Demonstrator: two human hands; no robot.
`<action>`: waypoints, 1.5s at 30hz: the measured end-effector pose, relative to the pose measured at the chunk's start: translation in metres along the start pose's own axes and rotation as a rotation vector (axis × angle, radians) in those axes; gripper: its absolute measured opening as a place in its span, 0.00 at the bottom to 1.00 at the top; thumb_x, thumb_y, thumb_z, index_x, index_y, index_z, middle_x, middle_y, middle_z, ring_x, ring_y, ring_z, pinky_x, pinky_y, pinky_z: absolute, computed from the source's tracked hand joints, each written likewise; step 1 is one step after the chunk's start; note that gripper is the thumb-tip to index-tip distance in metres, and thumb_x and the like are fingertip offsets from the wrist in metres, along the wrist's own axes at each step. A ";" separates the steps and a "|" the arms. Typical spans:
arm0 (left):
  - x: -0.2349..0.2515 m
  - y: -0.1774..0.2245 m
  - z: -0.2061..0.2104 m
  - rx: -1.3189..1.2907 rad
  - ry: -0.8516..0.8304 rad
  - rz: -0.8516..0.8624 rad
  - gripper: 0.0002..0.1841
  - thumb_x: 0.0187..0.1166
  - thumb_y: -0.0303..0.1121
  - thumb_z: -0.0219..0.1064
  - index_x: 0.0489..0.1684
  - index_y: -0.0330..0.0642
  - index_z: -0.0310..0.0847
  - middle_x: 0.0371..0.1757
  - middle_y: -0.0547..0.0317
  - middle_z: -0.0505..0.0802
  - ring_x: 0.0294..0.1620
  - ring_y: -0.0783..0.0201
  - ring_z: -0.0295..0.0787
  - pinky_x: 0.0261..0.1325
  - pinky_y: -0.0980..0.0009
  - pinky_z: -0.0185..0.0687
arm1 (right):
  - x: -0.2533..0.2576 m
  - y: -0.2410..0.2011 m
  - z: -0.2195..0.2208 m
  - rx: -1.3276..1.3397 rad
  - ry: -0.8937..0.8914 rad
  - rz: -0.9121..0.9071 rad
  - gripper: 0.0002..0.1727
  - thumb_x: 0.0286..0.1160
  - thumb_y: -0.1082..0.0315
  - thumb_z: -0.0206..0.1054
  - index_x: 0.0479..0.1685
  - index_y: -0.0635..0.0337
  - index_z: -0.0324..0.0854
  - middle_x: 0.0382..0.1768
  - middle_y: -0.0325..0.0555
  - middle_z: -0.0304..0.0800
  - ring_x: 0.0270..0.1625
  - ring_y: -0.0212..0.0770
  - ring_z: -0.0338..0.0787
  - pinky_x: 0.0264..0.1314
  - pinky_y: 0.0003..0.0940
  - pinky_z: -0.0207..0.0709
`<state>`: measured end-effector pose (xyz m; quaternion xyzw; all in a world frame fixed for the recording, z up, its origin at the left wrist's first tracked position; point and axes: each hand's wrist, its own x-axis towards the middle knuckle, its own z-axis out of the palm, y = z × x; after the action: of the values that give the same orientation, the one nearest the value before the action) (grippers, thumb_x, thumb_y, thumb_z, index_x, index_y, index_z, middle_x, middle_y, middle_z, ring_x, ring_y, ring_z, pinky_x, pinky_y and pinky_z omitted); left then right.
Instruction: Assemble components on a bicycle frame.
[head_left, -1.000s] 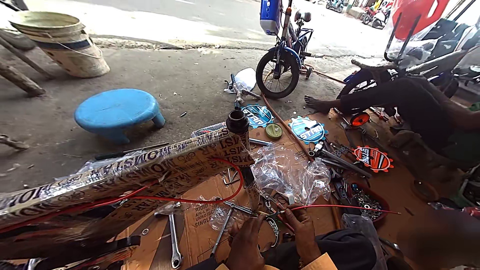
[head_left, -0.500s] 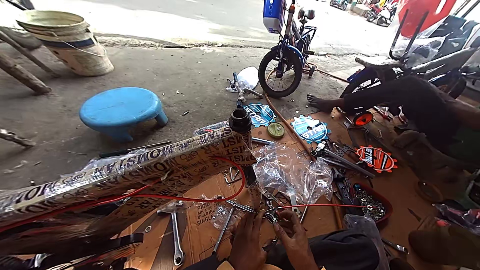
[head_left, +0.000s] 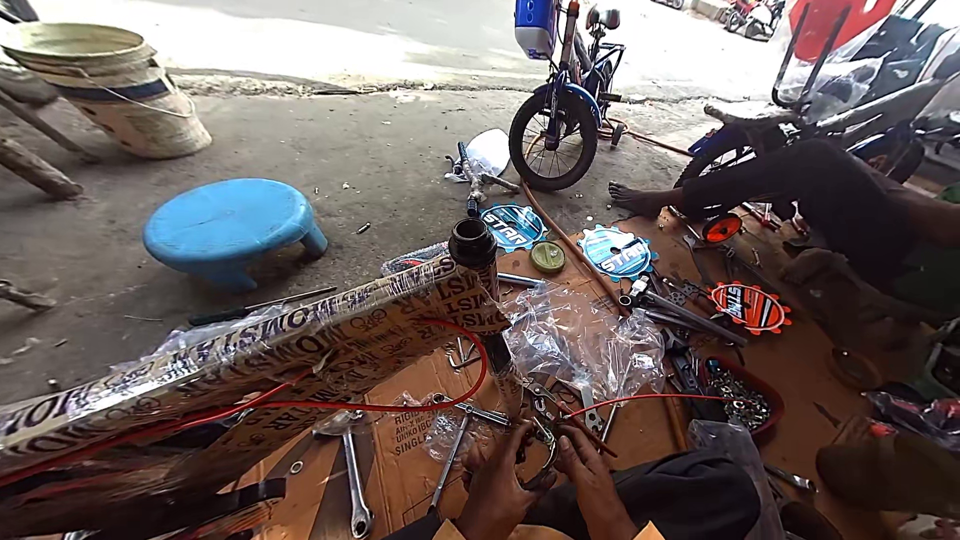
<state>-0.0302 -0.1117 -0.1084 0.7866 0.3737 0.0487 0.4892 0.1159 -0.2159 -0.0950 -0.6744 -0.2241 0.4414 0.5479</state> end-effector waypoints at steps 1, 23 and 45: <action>0.001 -0.001 -0.004 -0.078 -0.057 0.006 0.44 0.69 0.64 0.72 0.87 0.54 0.68 0.73 0.64 0.87 0.73 0.67 0.83 0.83 0.53 0.70 | 0.000 0.001 -0.001 0.001 -0.028 -0.004 0.24 0.93 0.56 0.51 0.75 0.63 0.75 0.68 0.50 0.84 0.68 0.39 0.86 0.72 0.39 0.82; -0.006 0.038 -0.053 -0.493 0.151 0.491 0.21 0.78 0.37 0.74 0.69 0.43 0.86 0.62 0.56 0.93 0.51 0.63 0.94 0.54 0.67 0.94 | -0.004 -0.005 0.017 0.145 0.020 -0.528 0.21 0.84 0.69 0.65 0.71 0.70 0.76 0.61 0.52 0.89 0.59 0.43 0.92 0.65 0.41 0.88; -0.005 0.046 -0.054 -0.781 0.068 0.414 0.17 0.85 0.29 0.64 0.69 0.39 0.86 0.60 0.51 0.93 0.24 0.69 0.86 0.27 0.73 0.87 | -0.020 -0.023 -0.007 0.019 -0.368 -0.365 0.23 0.77 0.70 0.71 0.69 0.68 0.73 0.51 0.49 0.94 0.52 0.44 0.95 0.59 0.43 0.90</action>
<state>-0.0324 -0.0859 -0.0416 0.5990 0.1776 0.3090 0.7170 0.1162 -0.2286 -0.0668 -0.5261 -0.4338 0.4526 0.5747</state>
